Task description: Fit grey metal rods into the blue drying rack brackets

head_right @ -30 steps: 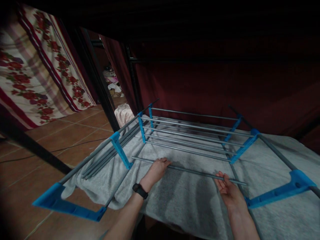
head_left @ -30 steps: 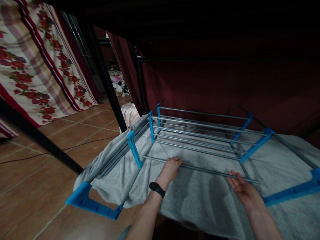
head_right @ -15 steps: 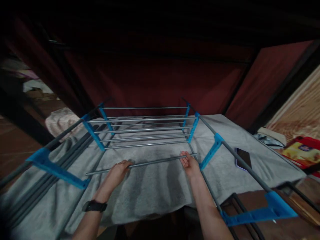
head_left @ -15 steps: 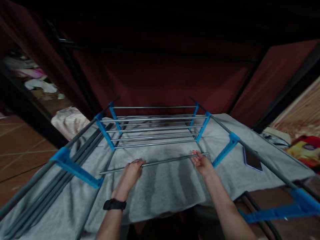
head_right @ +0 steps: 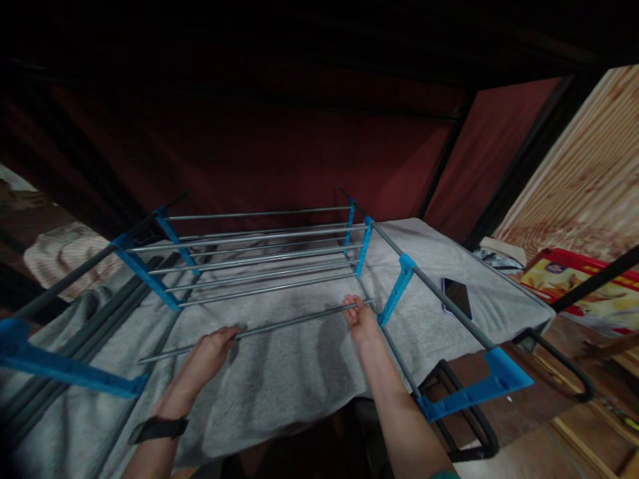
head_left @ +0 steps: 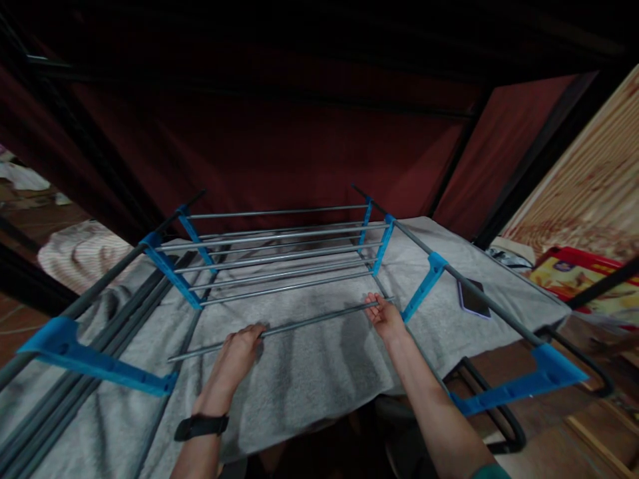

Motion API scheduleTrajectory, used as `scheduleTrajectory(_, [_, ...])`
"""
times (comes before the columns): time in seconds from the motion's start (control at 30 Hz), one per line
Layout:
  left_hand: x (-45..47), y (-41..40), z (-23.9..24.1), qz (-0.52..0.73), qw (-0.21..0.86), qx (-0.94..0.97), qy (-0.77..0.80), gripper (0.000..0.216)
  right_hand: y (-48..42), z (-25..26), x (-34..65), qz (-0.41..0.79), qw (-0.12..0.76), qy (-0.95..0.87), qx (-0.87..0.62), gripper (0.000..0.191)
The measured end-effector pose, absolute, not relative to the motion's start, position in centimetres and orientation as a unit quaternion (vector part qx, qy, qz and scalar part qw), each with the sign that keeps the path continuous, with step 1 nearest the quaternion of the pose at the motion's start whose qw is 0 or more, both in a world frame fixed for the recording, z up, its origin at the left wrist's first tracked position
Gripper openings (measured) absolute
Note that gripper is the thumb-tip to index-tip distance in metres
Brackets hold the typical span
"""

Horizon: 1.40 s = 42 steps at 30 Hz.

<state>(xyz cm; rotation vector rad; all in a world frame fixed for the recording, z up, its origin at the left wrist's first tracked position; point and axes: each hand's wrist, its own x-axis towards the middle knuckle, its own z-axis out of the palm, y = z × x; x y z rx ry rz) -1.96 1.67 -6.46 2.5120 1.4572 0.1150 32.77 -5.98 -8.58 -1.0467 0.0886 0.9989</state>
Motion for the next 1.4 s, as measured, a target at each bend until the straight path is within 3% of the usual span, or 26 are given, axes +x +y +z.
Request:
scheduleTrajectory(0.47, [-1.7,1.2,-5.0,0.039,0.062,0.851,0.520,0.028,-7.1,-9.1,31.9,0.452,0.758,0.073,-0.464,0.016])
scheduleTrajectory(1.23, [-2.0,2.0,-6.9,0.057,0.131,0.871,0.469,0.032,-7.2,-9.3,32.0,0.438,0.744,0.076,-0.499,0.011])
scheduleTrajectory(1.4, [-1.4,1.9,-6.8,0.061,0.086,0.870,0.482,0.027,-6.9,-9.4,32.8,0.439,0.728,0.047,-0.525,0.013])
